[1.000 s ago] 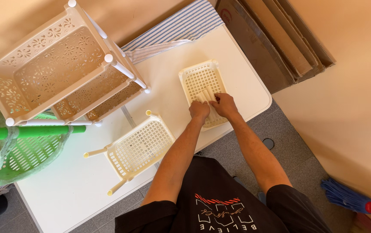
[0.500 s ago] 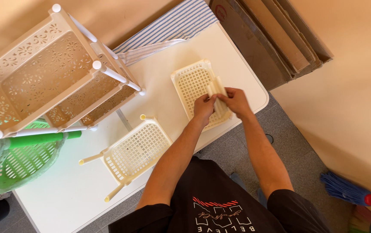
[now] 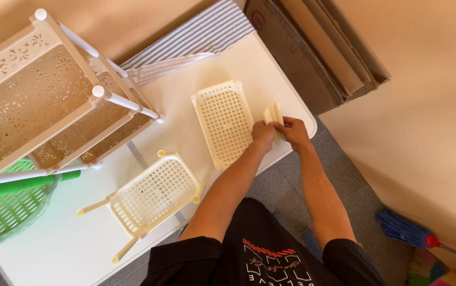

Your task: The person assembles a plastic storage rack by inserting white cylindrical poles into the corner holes of cream-colored plastic trays. They repeatedly insert and remove poles to fit them into the trays, then stack the trays to form a multi-tier rack.

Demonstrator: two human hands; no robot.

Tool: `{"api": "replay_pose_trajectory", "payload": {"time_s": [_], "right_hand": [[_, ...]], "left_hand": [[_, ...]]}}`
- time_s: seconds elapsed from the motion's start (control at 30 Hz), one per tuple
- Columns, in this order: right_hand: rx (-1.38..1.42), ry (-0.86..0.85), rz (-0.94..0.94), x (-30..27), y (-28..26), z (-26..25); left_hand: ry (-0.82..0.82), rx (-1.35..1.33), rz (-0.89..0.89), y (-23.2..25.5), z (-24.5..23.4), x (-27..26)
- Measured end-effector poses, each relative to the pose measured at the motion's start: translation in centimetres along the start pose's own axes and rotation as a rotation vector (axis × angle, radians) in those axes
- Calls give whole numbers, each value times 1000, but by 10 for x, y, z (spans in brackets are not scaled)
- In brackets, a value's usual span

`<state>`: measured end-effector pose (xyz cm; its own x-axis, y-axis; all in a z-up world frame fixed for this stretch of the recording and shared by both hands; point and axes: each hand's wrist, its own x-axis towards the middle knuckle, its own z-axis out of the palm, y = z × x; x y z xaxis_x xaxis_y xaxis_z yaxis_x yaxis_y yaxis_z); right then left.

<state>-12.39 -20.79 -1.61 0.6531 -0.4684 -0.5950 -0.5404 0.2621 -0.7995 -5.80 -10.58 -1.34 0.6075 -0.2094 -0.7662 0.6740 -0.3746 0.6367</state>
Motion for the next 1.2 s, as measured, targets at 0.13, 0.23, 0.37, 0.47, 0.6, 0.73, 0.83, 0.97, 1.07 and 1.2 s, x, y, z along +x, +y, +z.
{"api": "replay_pose_trajectory", "payload": {"time_s": [0.13, 0.23, 0.37, 0.47, 0.6, 0.73, 0.83, 0.97, 1.07, 1.2], "right_hand": [[-57, -43, -45, -1, 2, 27], [-162, -17, -51, -6, -2, 36], [-371, 53, -35, -11, -10, 37], [-502, 91, -11, -11, -12, 41], [-551, 115, -85, -13, -8, 42], [-514, 127, -117, -13, -5, 40], [-631, 160, -115, -16, -8, 41], [-669, 185, -62, -22, -13, 44], [-697, 203, -80, -24, -13, 44], [-709, 228, -144, -24, -4, 42]], "left_hand": [[150, -43, -15, 3, -19, -2], [143, 64, -28, 2, -30, -1], [127, 111, -17, -2, -32, -1], [204, 154, 80, -8, -34, 1], [283, 203, 182, -13, -34, 4], [270, 249, 169, -14, -32, 1], [252, 300, 213, -16, -29, -4], [170, 359, 221, -17, -30, -13], [163, 383, 247, -16, -32, -19], [191, 375, 287, -22, -34, -23]]}}
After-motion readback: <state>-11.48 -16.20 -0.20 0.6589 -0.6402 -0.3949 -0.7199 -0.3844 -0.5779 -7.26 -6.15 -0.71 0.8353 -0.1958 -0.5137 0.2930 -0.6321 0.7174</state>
